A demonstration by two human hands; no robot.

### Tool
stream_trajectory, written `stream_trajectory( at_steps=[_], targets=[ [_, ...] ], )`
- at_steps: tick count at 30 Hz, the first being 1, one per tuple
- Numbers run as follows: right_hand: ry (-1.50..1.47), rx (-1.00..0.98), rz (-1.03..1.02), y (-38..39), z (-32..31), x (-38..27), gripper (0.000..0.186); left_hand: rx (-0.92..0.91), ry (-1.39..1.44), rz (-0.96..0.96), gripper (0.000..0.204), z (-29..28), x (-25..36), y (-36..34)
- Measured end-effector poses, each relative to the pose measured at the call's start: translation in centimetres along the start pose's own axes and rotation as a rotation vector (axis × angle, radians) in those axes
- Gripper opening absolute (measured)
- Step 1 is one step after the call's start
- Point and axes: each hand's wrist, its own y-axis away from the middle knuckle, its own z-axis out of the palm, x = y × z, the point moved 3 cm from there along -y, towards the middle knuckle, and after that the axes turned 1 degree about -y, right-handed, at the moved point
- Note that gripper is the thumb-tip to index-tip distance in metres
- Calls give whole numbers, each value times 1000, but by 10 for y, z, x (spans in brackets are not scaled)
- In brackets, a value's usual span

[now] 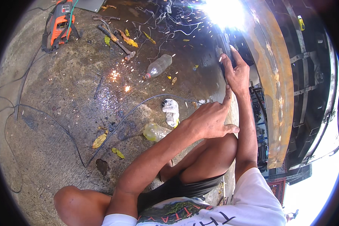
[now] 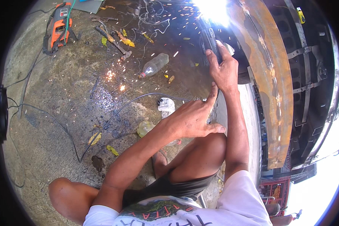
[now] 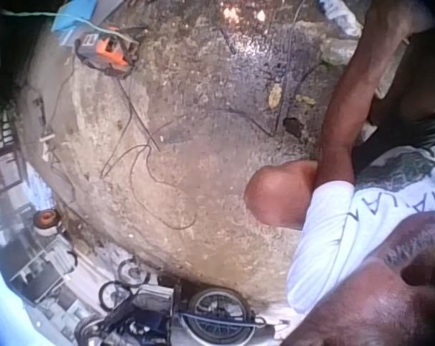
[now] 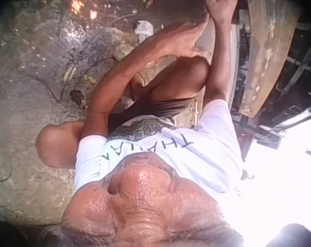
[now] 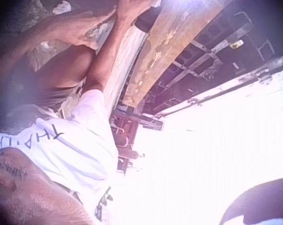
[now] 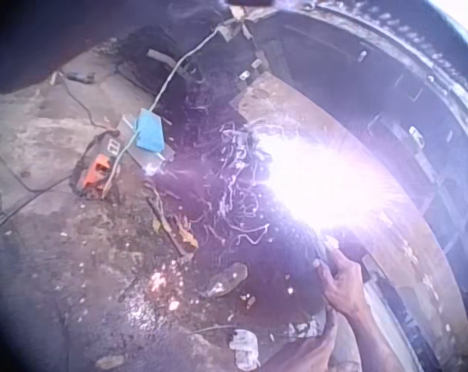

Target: The person positions a wooden plank under a vehicle chassis and uses a welding torch to weld a metal beam to the vehicle frame. Another person assists by holding the plank in place. The person welds along the beam, creating sparks, then repositions to weld another section.

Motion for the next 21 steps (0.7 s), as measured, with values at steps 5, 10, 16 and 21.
stream_trajectory(
  at_steps=[5, 10, 16, 21],
  targets=[
    [-12, -18, 45, 1, -3, -6, 53, 24, -12, 17, 125, 4, -2, -2],
    [25, -7, 45, 1, -2, -7, 52, 6, -14, 11, 126, 3, -1, -1],
    [60, 17, 31, -2, -6, 2, 51, 30, -32, 52, 123, 5, 0, 0],
    [98, -197, 49, 6, -5, -5, 50, -37, -41, 20, 119, 12, 4, 0]
  ],
)
